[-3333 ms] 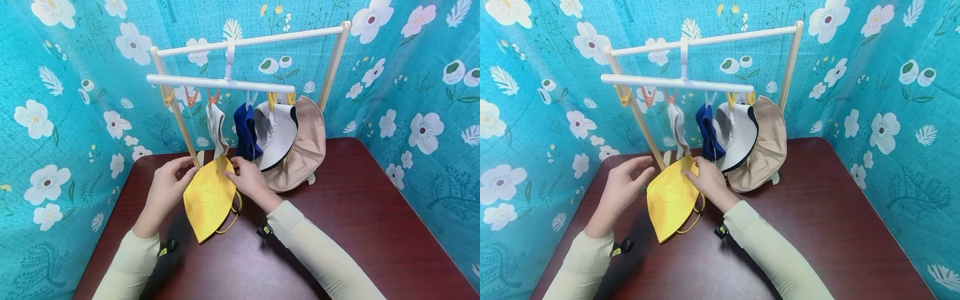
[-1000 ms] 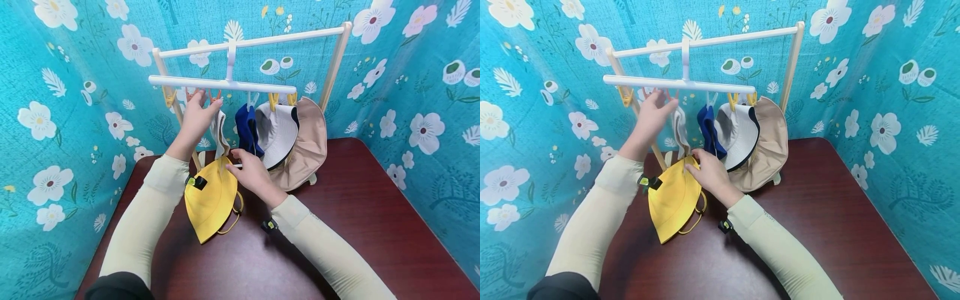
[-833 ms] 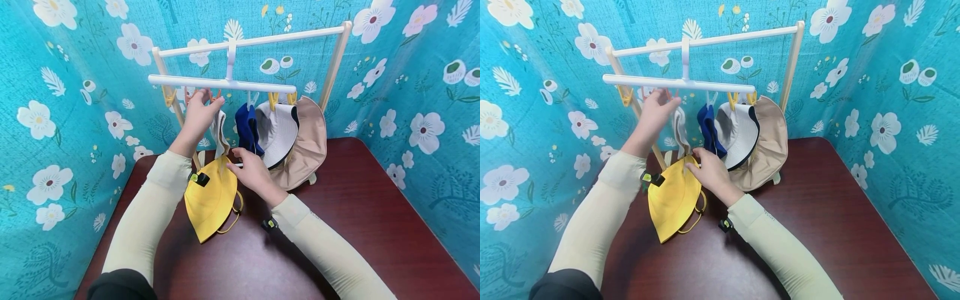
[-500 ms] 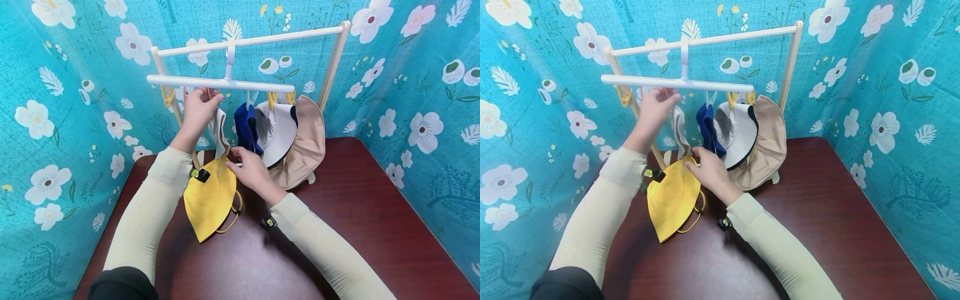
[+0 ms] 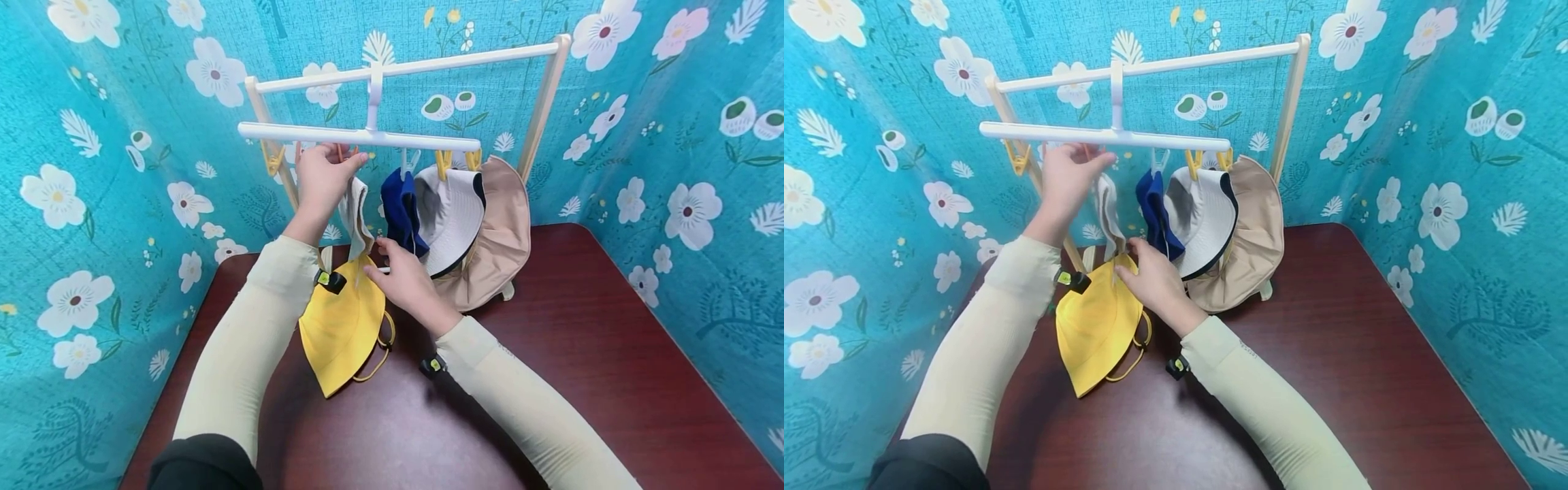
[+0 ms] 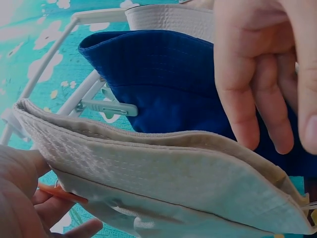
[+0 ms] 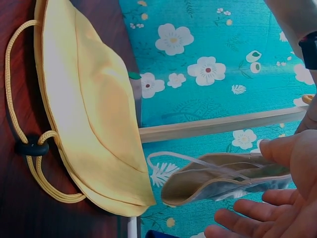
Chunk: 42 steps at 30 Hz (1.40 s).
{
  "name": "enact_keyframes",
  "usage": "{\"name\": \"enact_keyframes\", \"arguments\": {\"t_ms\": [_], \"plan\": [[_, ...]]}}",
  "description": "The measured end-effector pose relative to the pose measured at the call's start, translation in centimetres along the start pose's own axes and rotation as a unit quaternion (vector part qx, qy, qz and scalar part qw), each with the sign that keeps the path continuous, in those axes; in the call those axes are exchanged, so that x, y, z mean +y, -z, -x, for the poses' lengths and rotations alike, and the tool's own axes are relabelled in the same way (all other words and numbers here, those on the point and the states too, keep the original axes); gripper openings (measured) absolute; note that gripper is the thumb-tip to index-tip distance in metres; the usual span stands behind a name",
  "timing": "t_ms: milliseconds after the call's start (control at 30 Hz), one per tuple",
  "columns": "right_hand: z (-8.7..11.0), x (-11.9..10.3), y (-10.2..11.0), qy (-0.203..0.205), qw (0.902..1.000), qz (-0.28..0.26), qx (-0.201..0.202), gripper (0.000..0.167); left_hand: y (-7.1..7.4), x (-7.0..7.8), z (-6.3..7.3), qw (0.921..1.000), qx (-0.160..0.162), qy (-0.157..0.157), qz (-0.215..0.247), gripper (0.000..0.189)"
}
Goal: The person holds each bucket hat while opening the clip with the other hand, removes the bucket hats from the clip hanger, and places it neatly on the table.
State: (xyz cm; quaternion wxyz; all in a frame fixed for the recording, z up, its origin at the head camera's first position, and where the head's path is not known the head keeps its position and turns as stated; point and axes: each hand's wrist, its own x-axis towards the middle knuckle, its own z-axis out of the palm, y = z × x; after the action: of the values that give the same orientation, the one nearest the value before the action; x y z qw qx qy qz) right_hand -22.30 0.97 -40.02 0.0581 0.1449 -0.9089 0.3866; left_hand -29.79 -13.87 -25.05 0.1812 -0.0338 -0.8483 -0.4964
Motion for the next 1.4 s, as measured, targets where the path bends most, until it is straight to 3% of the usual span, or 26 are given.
{"name": "enact_keyframes", "arguments": {"t_ms": [267,533,767,1067,1400], "plan": [[-0.4,-0.5,-0.6,-0.007,0.9997,0.002,0.025,0.07,-0.1,0.1,-0.2,0.9965,0.027,-0.037,-0.069,0.038],[-1.3,-1.1,-1.4,-0.033,0.9984,0.013,0.043,0.083,-0.7,0.0,-0.2,0.9967,0.042,-0.04,-0.057,0.037],[-1.6,-1.6,-1.7,-0.018,0.996,-0.018,0.086,0.043,-1.1,-0.1,0.0,0.9967,0.049,-0.041,-0.05,0.04],[-1.9,-1.2,-1.8,0.003,0.9915,-0.023,0.128,0.033,-1.4,0.0,0.3,0.9989,0.043,-0.011,-0.017,0.03],[-2.0,-1.1,-1.7,0.011,0.9904,-0.021,0.136,0.022,-1.5,-0.1,0.6,0.9982,0.056,-0.022,-0.005,0.035]]}}
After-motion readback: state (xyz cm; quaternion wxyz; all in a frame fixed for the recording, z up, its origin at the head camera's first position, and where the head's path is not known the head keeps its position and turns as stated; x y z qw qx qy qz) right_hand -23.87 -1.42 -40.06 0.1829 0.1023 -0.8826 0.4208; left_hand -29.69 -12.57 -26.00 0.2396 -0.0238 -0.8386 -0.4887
